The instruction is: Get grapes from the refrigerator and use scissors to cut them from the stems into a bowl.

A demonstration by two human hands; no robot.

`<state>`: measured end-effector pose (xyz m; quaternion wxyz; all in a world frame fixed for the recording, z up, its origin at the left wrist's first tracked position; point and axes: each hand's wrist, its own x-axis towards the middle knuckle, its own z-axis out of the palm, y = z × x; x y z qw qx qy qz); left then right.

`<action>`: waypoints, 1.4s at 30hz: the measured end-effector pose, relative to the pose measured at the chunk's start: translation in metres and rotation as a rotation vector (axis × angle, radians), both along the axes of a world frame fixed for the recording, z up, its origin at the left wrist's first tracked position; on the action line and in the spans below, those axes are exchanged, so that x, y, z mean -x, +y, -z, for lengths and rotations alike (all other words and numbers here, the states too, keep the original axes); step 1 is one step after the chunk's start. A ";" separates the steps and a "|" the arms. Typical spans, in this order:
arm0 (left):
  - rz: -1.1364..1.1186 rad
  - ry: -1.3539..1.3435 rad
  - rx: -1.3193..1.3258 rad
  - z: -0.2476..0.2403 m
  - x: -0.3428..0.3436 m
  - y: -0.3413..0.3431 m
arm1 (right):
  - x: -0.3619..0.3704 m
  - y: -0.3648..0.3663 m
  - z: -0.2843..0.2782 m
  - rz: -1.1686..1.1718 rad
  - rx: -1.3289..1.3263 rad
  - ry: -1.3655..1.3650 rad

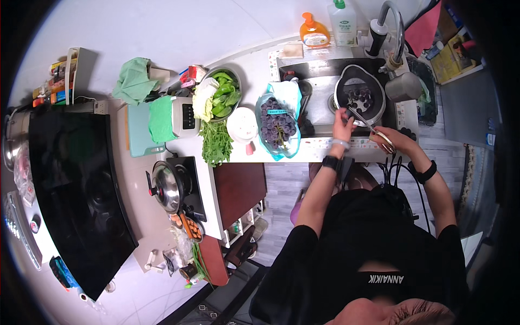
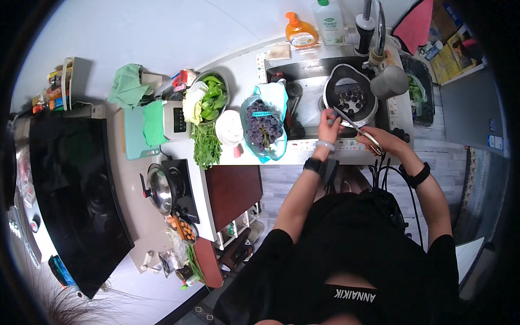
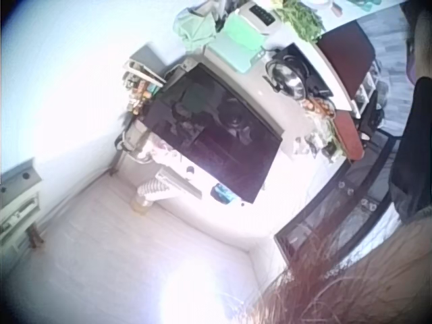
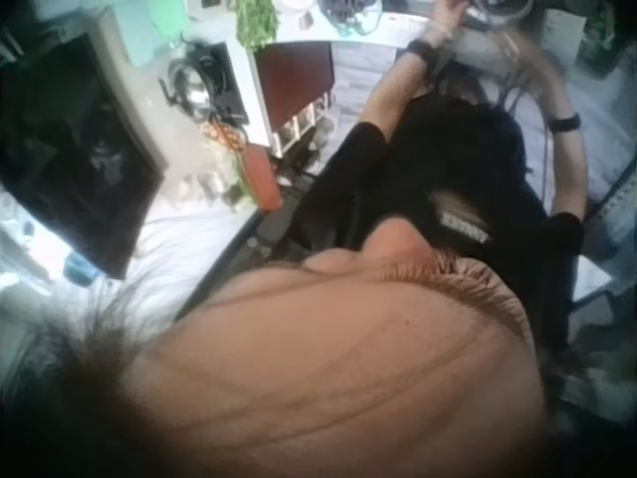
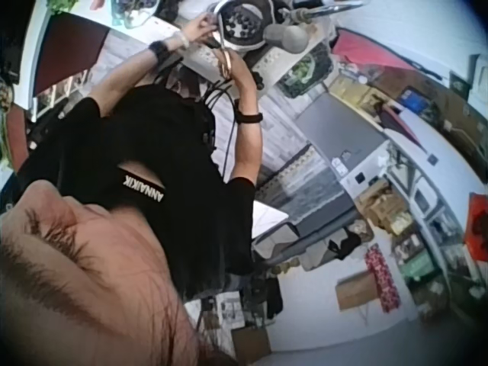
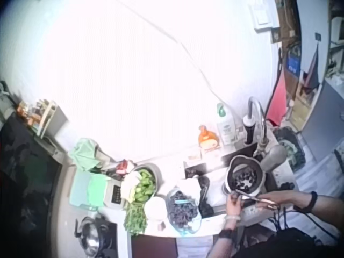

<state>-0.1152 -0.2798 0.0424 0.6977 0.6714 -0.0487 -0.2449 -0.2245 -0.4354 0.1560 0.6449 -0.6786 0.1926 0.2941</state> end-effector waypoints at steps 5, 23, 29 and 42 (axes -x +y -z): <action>-0.044 -0.374 -0.139 -0.028 -0.007 0.009 | 0.010 -0.009 0.009 0.061 -0.054 -0.010; -0.817 -0.266 -0.671 0.017 -0.033 0.254 | -0.040 0.038 -0.017 -0.001 -0.061 -0.013; -0.953 -0.266 -0.857 0.009 -0.037 0.252 | -0.051 0.045 -0.023 -0.107 -0.024 -0.011; -0.540 -0.780 -1.092 -0.024 -0.013 0.205 | -0.075 0.072 -0.031 -0.182 0.061 0.039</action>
